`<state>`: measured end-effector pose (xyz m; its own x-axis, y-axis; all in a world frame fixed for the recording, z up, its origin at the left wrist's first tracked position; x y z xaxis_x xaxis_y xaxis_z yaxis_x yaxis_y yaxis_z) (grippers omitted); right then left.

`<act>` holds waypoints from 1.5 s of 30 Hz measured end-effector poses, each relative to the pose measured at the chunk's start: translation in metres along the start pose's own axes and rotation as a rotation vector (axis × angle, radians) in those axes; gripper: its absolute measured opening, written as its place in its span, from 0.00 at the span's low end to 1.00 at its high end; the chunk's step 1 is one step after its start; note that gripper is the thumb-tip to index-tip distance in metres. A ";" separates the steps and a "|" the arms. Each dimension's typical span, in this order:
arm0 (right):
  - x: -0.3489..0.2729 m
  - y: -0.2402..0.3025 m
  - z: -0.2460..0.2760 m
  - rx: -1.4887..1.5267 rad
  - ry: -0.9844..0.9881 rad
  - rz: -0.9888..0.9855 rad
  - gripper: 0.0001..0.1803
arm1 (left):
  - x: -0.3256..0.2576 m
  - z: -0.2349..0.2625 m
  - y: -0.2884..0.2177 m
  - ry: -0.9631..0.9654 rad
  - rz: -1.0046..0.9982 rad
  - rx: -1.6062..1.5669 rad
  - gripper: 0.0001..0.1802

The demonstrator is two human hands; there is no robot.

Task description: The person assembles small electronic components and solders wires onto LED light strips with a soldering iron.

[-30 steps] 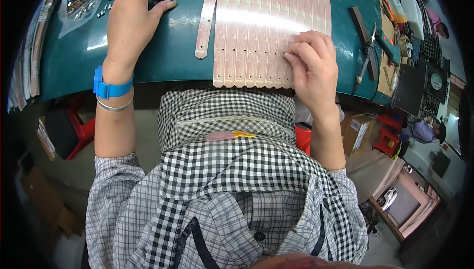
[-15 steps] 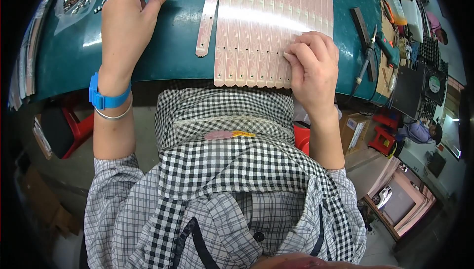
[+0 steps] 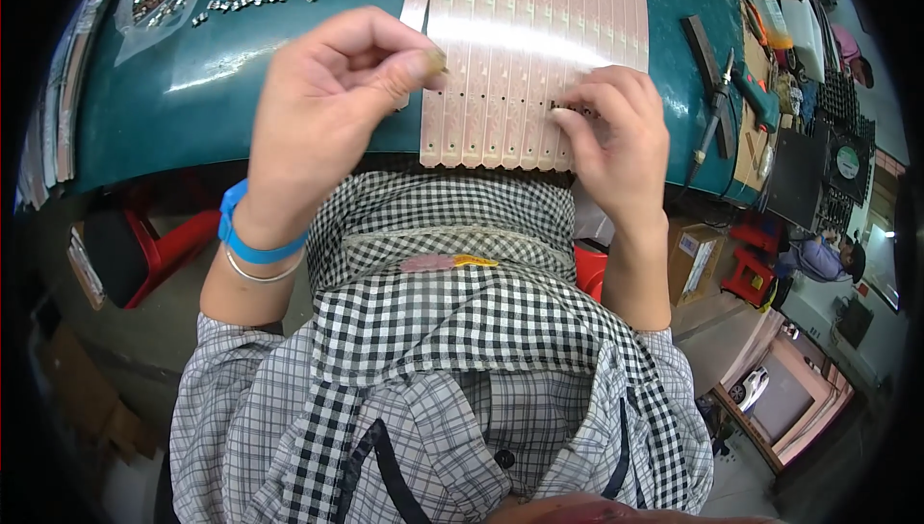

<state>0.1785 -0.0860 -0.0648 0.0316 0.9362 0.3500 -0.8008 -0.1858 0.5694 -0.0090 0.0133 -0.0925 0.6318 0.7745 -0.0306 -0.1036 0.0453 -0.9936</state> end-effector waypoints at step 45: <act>0.007 0.010 -0.028 -0.040 0.023 0.056 0.08 | 0.026 0.077 -0.018 -0.449 -0.156 1.041 0.05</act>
Point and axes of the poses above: each hand's wrist, its own x-axis towards the middle knuckle, its own z-axis out of the back of the hand, y = z × x, the point moved 9 cm from there along x, towards the middle knuckle, and after that the axes turned 13 degrees about x, right-handed, at the moved point
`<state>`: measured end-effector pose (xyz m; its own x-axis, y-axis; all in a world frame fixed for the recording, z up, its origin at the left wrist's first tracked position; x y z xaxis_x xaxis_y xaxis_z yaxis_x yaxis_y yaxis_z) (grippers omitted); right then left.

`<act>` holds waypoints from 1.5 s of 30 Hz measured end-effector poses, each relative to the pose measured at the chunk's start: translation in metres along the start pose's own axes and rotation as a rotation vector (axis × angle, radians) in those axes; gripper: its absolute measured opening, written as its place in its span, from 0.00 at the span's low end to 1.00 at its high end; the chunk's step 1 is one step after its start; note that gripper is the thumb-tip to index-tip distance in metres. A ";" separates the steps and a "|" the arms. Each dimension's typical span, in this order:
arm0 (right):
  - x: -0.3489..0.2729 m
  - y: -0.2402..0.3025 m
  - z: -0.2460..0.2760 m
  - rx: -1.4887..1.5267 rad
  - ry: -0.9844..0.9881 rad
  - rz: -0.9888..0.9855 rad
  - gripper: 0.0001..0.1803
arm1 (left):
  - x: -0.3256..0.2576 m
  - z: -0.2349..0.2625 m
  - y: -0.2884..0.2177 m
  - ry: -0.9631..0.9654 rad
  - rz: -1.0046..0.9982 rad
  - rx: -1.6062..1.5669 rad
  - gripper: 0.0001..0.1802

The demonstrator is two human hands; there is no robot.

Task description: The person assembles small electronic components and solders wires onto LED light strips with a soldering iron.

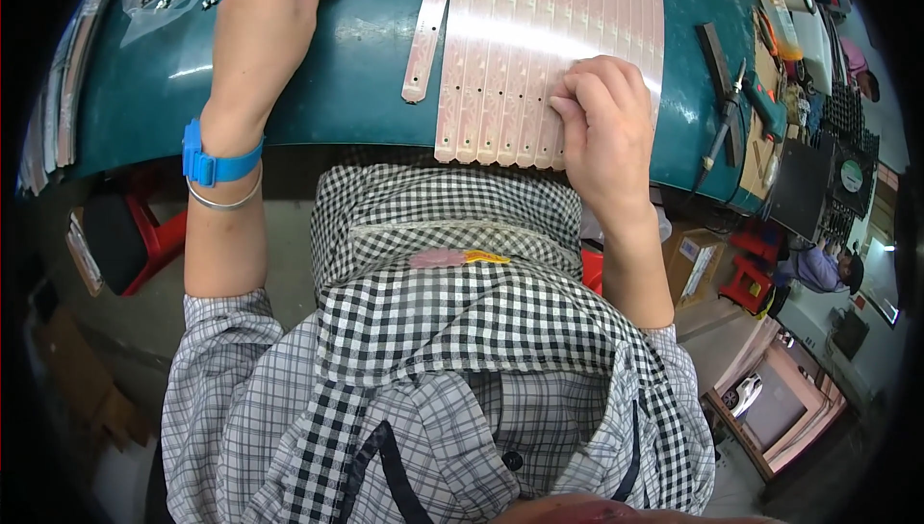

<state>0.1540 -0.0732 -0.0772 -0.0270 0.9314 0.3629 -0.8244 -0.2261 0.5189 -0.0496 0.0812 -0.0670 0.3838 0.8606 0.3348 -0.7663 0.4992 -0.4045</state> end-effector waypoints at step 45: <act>0.004 0.006 -0.008 0.080 0.015 -0.030 0.08 | -0.012 -0.003 -0.009 -0.044 -0.096 0.080 0.06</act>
Point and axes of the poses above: each hand's wrist, its own x-axis towards the middle knuckle, its own z-axis out of the back of the hand, y = z × x, the point moved 9 cm from there along x, towards the middle knuckle, and after that the axes turned 13 degrees about x, right-handed, at the moved point
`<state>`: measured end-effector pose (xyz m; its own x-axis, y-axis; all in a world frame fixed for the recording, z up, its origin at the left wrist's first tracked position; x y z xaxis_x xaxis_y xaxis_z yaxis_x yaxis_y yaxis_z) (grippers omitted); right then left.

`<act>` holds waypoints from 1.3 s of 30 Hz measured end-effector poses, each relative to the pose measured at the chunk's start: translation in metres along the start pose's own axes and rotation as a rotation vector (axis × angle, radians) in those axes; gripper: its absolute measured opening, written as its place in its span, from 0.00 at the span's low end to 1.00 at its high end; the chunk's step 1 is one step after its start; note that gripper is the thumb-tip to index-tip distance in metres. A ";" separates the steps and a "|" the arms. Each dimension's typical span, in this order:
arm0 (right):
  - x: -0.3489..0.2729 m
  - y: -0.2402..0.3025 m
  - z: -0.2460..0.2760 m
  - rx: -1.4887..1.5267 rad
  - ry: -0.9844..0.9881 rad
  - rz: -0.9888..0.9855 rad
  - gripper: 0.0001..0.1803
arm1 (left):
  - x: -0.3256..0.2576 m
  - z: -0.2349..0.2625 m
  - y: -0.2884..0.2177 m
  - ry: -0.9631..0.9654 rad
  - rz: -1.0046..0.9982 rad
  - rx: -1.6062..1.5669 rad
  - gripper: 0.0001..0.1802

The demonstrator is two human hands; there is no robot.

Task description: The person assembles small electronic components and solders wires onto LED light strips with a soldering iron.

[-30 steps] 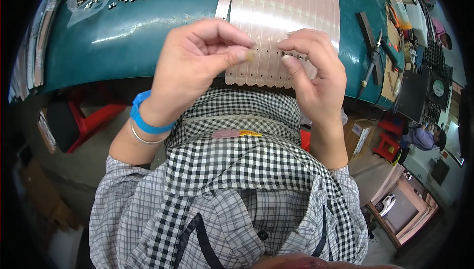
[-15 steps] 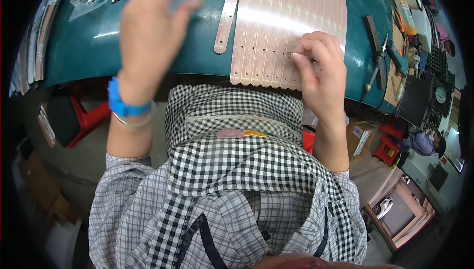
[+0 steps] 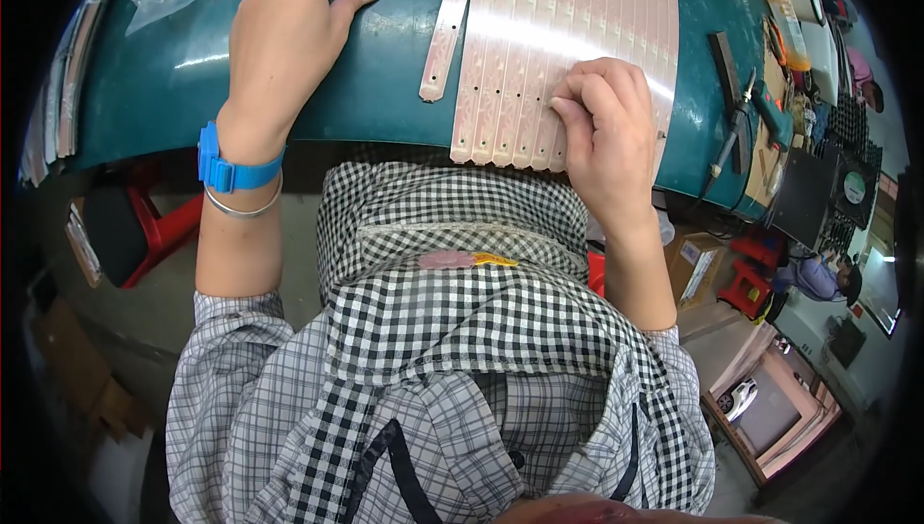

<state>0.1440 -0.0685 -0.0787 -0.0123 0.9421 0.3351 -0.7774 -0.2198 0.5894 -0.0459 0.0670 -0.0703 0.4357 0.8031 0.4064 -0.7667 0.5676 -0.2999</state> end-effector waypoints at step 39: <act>-0.001 0.045 0.028 0.359 -0.284 0.151 0.10 | -0.092 -0.062 -0.109 0.918 0.757 -1.889 0.11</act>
Point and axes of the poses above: each hand's wrist, its own x-axis towards the middle knuckle, its own z-axis out of the back of the hand, y = z × x, the point moved 9 cm from there along x, towards the middle knuckle, and after that the axes turned 13 degrees about x, right-handed, at the moved point
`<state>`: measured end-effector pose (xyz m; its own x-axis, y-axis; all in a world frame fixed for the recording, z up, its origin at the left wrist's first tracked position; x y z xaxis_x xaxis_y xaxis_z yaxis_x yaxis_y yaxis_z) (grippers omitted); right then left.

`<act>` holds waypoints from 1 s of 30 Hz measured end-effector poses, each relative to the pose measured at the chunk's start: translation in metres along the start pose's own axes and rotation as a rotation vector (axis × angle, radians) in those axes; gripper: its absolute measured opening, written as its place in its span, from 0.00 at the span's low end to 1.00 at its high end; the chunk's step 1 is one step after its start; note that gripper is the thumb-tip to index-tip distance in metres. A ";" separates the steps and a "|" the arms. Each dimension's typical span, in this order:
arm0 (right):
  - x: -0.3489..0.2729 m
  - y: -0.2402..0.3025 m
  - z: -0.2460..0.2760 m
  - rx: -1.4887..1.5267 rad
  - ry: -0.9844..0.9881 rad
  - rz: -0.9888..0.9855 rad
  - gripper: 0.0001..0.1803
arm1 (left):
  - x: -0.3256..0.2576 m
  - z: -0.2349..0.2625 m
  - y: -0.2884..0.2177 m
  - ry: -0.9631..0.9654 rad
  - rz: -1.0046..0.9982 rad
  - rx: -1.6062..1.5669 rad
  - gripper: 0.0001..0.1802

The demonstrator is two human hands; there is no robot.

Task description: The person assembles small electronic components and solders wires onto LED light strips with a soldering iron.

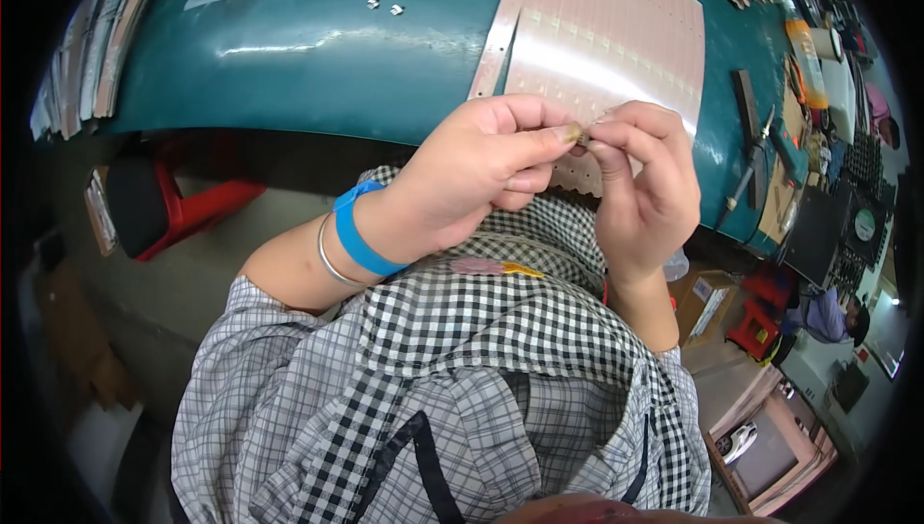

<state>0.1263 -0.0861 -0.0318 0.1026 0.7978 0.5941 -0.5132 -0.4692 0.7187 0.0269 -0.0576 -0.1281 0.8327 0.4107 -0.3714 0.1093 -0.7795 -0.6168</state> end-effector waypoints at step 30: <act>-0.007 -0.050 -0.021 -0.336 0.233 -0.132 0.06 | -0.050 0.096 -0.128 -0.852 -0.670 1.377 0.09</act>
<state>0.1334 -0.0604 -0.0797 0.0102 0.9252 0.3794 -0.7615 -0.2388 0.6026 -0.0811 0.0668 -0.0972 0.2989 0.9284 0.2209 -0.5900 0.3617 -0.7218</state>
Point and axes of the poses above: each hand's wrist, its own x-axis towards the middle knuckle, its own z-axis out of the back of the hand, y = z × x, the point moved 9 cm from there along x, towards the middle knuckle, and after that the axes turned 13 degrees about x, right-handed, at the moved point
